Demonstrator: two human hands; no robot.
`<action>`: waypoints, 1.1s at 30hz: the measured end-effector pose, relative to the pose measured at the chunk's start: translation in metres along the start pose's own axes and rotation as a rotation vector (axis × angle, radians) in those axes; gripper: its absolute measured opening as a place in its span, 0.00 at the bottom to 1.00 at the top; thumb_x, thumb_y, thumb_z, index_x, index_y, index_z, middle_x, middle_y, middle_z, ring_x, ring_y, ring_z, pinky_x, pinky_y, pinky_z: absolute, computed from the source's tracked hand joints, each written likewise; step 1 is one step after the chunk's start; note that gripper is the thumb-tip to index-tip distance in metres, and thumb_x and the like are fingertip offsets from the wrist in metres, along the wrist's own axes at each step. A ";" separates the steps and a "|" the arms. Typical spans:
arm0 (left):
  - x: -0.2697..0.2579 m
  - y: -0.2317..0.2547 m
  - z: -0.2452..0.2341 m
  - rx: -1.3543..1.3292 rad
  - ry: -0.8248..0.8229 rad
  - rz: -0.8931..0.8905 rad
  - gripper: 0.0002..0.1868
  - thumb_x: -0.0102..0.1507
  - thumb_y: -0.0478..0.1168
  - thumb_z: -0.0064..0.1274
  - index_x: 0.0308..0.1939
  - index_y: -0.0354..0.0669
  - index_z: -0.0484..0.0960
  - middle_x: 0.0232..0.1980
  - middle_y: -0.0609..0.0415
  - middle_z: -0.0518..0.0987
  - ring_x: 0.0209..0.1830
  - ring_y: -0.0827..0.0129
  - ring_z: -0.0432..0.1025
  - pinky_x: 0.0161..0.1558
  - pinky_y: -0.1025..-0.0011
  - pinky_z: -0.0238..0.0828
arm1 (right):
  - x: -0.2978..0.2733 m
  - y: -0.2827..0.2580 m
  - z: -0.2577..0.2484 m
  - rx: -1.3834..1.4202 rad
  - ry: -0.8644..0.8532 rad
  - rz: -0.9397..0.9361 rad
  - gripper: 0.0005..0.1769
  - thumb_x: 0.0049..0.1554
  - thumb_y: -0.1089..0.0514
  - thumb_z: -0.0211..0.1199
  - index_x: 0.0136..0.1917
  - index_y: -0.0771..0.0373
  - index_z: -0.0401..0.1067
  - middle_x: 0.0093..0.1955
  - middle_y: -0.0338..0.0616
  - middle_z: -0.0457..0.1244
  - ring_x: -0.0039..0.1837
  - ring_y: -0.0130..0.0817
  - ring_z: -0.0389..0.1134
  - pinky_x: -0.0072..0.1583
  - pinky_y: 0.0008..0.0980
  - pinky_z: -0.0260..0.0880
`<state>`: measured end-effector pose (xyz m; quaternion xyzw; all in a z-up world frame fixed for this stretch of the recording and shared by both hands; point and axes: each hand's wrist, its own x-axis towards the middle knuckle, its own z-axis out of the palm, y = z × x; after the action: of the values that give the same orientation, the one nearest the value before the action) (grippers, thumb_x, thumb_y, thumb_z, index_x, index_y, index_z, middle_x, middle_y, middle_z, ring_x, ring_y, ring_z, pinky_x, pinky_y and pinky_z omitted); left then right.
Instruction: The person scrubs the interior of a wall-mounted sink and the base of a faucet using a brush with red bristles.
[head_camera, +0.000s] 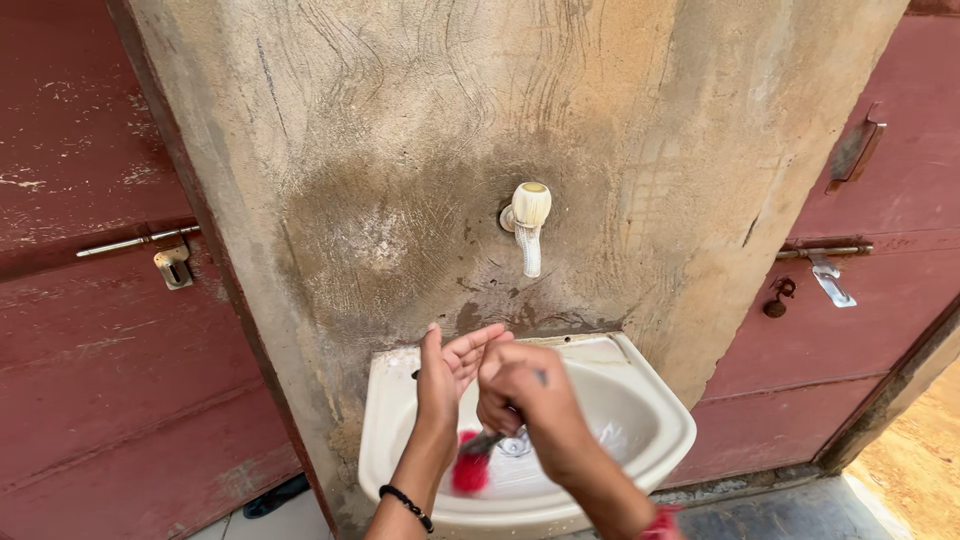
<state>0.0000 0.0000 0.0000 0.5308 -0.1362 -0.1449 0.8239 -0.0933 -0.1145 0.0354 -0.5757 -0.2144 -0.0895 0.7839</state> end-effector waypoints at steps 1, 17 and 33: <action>0.003 0.000 -0.003 0.010 0.001 0.020 0.48 0.68 0.63 0.10 0.59 0.32 0.81 0.60 0.44 0.84 0.63 0.64 0.75 0.71 0.68 0.58 | -0.003 -0.013 -0.006 0.092 -0.066 -0.057 0.12 0.60 0.61 0.52 0.34 0.66 0.63 0.25 0.39 0.54 0.27 0.27 0.53 0.34 0.29 0.55; 0.012 -0.012 0.003 -0.057 0.067 -0.093 0.47 0.69 0.67 0.14 0.60 0.32 0.80 0.53 0.39 0.83 0.49 0.59 0.76 0.54 0.65 0.69 | 0.009 -0.010 0.006 0.085 0.014 -0.122 0.15 0.60 0.59 0.51 0.32 0.64 0.60 0.24 0.39 0.53 0.27 0.27 0.54 0.35 0.31 0.60; 0.000 -0.001 0.000 0.038 0.037 0.054 0.48 0.67 0.64 0.11 0.57 0.34 0.83 0.52 0.45 0.86 0.55 0.66 0.77 0.65 0.68 0.64 | 0.004 -0.017 0.026 -0.213 0.048 -0.034 0.08 0.59 0.60 0.51 0.38 0.64 0.61 0.26 0.40 0.56 0.28 0.27 0.55 0.34 0.28 0.59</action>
<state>0.0002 -0.0003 -0.0013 0.5452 -0.1378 -0.1101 0.8196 -0.1020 -0.0954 0.0582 -0.6498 -0.1946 -0.1390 0.7215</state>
